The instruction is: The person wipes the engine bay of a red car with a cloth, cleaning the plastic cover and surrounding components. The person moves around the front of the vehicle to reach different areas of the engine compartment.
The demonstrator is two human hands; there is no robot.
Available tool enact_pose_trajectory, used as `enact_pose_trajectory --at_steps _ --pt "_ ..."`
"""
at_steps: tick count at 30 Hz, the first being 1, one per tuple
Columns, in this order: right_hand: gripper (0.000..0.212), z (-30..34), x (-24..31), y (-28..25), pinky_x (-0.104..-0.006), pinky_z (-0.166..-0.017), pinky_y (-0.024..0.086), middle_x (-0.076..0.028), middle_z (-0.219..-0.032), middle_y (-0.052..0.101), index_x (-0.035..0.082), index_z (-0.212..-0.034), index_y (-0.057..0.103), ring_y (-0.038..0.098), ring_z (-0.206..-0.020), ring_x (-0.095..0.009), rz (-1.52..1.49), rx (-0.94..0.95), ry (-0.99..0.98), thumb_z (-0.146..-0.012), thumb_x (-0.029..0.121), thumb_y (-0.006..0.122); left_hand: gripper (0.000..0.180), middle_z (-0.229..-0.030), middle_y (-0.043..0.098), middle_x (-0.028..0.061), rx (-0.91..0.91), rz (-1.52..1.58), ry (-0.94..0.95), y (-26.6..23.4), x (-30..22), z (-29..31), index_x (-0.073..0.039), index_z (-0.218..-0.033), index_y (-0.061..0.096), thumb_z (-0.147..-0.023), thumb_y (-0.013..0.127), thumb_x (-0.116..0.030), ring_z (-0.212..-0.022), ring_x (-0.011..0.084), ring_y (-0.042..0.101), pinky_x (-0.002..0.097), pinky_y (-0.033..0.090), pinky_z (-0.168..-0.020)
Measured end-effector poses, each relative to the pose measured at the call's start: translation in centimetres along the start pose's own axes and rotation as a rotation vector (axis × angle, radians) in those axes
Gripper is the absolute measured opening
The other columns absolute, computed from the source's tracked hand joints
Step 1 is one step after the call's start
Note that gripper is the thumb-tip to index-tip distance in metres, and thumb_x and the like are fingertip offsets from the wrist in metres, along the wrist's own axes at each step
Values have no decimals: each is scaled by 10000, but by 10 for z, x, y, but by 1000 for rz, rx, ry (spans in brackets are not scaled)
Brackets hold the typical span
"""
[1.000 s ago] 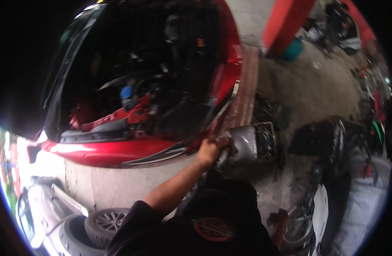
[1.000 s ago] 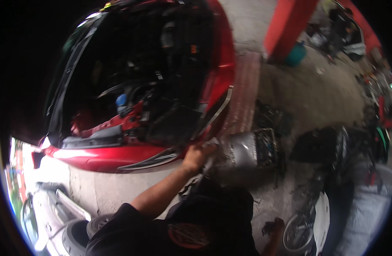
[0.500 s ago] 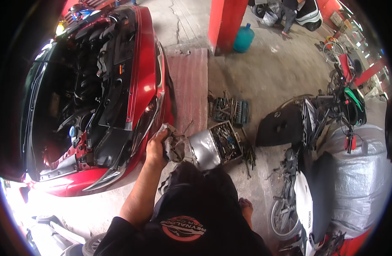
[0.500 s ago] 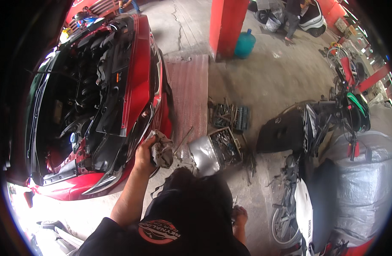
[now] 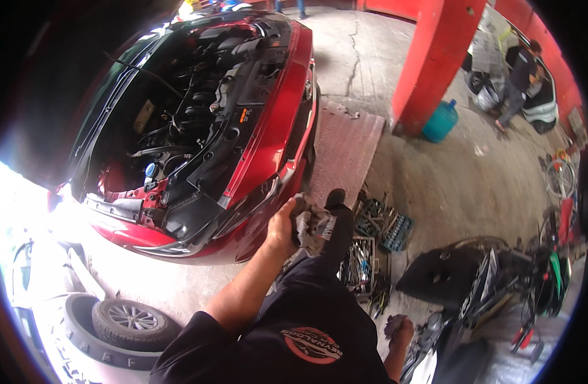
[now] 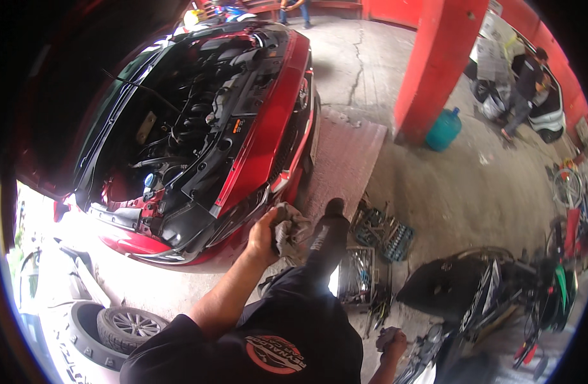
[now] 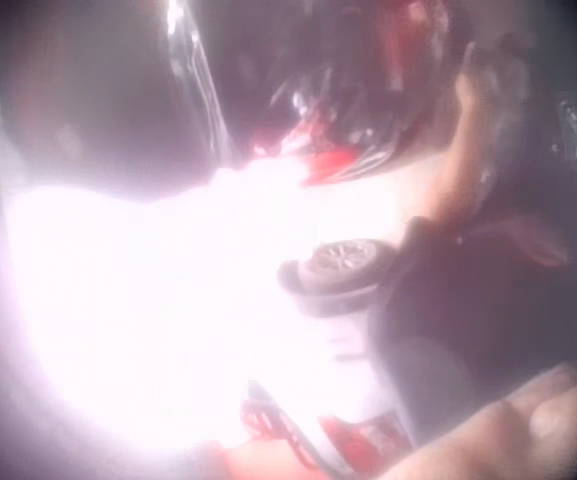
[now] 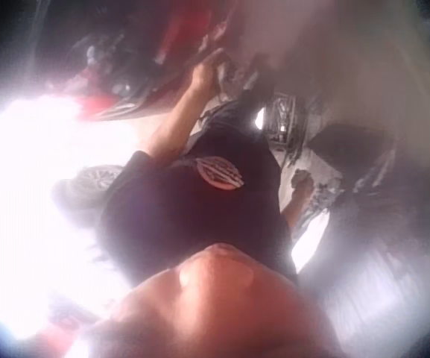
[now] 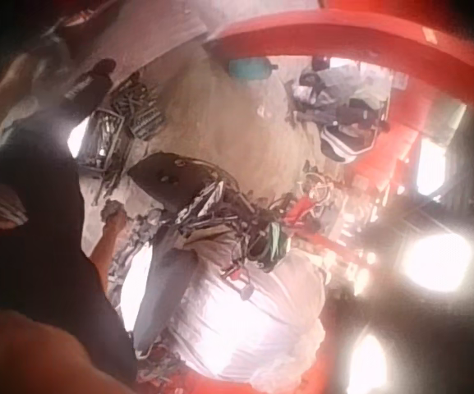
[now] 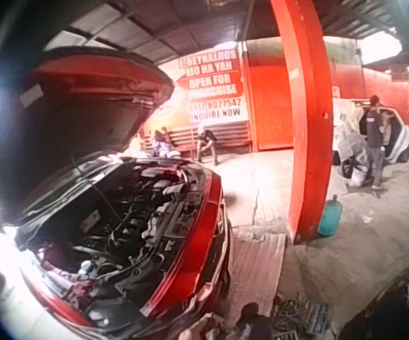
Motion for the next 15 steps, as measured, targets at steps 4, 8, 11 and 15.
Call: enact_pose_trajectory --at_steps 4,8,11,15 --pt "323 -53 62 119 -333 -714 504 -66 -923 648 33 -1065 661 611 -796 -178 175 31 -75 -976 343 644 564 -1072 697 194 274 220 -121 59 -18 -62 -48 -1214 600 -1024 320 -499 -1005 404 675 677 516 -882" --pt "254 -148 131 221 -319 -728 500 -50 -916 657 25 -1051 655 603 -812 -139 316 146 -106 -988 271 644 481 -1166 685 188 463 153 316 136 -130 -133 -18 -1274 581 -994 354 -336 -1019 352 692 548 567 -867" --pt "221 -245 175 263 -329 -728 508 -50 -918 683 15 -1033 665 614 -818 -130 686 196 -286 -983 230 654 440 -1175 683 180 495 77 846 193 -267 -165 -14 -1297 587 -982 421 -273 -1026 311 692 492 592 -849" --pt "182 -359 221 312 -338 -690 514 -77 -858 702 -6 -962 690 633 -784 -165 947 341 -242 -943 175 679 331 -1104 688 144 -68 18 1192 176 -398 -225 -19 -1239 617 -969 582 -206 -924 279 713 408 589 -807"
Point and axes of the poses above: each hand's wrist, its own z-axis away from the middle knuckle, its own y-axis out of the palm, x = y × z, the point moved 5 cm from there along -z, towards the middle knuckle
